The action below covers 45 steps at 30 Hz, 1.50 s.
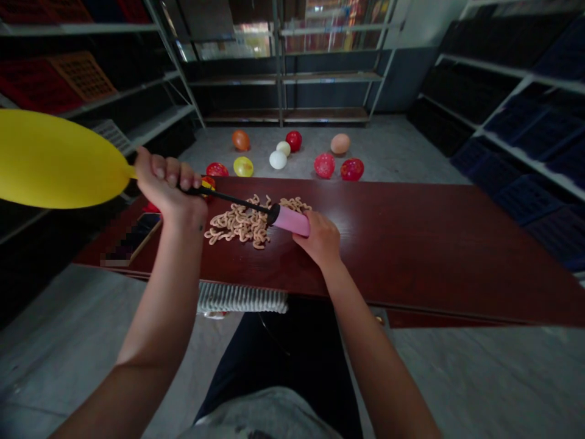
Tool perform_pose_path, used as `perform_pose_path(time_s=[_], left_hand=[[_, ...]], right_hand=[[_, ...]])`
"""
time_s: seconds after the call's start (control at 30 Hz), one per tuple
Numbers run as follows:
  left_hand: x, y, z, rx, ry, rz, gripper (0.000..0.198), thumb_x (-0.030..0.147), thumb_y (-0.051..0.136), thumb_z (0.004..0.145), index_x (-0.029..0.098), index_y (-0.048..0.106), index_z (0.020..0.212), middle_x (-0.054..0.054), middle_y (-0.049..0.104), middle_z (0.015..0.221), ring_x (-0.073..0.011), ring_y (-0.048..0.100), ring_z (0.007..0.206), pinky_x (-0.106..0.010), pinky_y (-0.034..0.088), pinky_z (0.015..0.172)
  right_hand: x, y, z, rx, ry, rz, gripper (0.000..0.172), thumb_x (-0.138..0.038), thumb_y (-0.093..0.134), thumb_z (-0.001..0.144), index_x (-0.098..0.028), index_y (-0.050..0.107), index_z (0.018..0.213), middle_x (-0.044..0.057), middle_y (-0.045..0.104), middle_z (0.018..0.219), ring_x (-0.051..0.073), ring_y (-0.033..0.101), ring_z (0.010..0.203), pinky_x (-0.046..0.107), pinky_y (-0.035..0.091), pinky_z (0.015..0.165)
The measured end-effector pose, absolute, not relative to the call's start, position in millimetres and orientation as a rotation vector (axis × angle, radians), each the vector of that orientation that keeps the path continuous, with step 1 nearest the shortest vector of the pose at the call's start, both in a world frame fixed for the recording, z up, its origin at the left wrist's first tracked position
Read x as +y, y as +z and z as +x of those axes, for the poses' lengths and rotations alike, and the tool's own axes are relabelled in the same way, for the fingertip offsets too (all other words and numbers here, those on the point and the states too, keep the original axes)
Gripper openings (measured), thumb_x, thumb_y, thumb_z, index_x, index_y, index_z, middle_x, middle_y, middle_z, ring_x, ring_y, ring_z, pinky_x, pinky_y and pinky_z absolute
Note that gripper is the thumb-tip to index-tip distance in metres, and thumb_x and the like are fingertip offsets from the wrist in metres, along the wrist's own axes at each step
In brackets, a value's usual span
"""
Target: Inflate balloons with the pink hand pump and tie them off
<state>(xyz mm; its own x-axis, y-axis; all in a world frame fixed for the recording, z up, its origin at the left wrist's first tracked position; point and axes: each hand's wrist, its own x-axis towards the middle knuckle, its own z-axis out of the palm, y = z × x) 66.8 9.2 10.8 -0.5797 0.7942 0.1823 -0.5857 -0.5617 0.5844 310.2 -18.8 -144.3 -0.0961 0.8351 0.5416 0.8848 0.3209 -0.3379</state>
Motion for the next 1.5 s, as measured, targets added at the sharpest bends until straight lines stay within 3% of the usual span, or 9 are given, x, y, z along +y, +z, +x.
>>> perform_pose_path(time_s=[0.17, 0.33, 0.5, 0.7, 1.27, 1.5], left_hand=[[19, 13, 101, 0.653, 2.176, 0.538, 0.052, 0.036, 0.041, 0.104, 0.021, 0.022, 0.059, 0.007, 0.018, 0.046, -0.0067, 0.02, 0.033, -0.025, 0.017, 0.036], [28, -18, 139, 0.646, 2.106, 0.579, 0.053, 0.039, 0.046, 0.102, 0.021, 0.024, 0.056, 0.007, 0.02, 0.044, -0.0069, 0.023, 0.031, -0.025, 0.019, 0.036], [28, -61, 171, 0.678, 2.076, 0.451, 0.059, 0.055, 0.055, 0.094, 0.022, 0.025, 0.056, 0.008, 0.022, 0.043, -0.0062, 0.024, 0.031, -0.024, 0.022, 0.035], [29, -82, 161, 0.691, 2.062, 0.245, 0.055, 0.045, 0.054, 0.096, 0.021, 0.024, 0.056, 0.008, 0.023, 0.042, -0.0064, 0.024, 0.031, -0.023, 0.02, 0.034], [18, -81, 88, 0.678, 2.06, 0.078, 0.045, 0.028, 0.047, 0.095, 0.021, 0.023, 0.059, 0.008, 0.023, 0.043, -0.0076, 0.025, 0.032, -0.024, 0.022, 0.037], [19, -56, 50, 0.669, 2.055, 0.132, 0.052, 0.037, 0.046, 0.099, 0.02, 0.023, 0.056, 0.007, 0.021, 0.041, -0.0068, 0.022, 0.031, -0.023, 0.02, 0.037]], right_hand=[[-16, -144, 311, -1.849, -0.076, -1.554, 0.048, -0.038, 0.073, 0.073, -0.019, 0.062, 0.116, 0.011, 0.072, 0.105, 0.029, 0.067, 0.094, 0.039, 0.05, 0.083], [-16, -144, 310, -1.819, -0.081, -1.562, 0.048, -0.043, 0.07, 0.076, -0.019, 0.061, 0.117, 0.011, 0.071, 0.107, 0.029, 0.066, 0.095, 0.038, 0.049, 0.082], [-16, -145, 312, -1.858, -0.146, -1.582, 0.044, -0.039, 0.072, 0.074, -0.019, 0.063, 0.112, 0.01, 0.072, 0.102, 0.029, 0.066, 0.093, 0.037, 0.047, 0.079], [-17, -144, 311, -1.969, -0.241, -1.589, 0.041, -0.033, 0.071, 0.074, -0.019, 0.063, 0.111, 0.009, 0.072, 0.103, 0.027, 0.065, 0.09, 0.036, 0.045, 0.077], [-22, -147, 304, -2.238, -0.377, -1.419, 0.042, -0.04, 0.07, 0.083, -0.02, 0.061, 0.119, 0.013, 0.071, 0.114, 0.028, 0.068, 0.096, 0.037, 0.05, 0.082], [-23, -147, 304, -2.228, -0.37, -1.384, 0.043, -0.039, 0.07, 0.083, -0.019, 0.06, 0.119, 0.013, 0.071, 0.115, 0.027, 0.069, 0.096, 0.037, 0.052, 0.083]])
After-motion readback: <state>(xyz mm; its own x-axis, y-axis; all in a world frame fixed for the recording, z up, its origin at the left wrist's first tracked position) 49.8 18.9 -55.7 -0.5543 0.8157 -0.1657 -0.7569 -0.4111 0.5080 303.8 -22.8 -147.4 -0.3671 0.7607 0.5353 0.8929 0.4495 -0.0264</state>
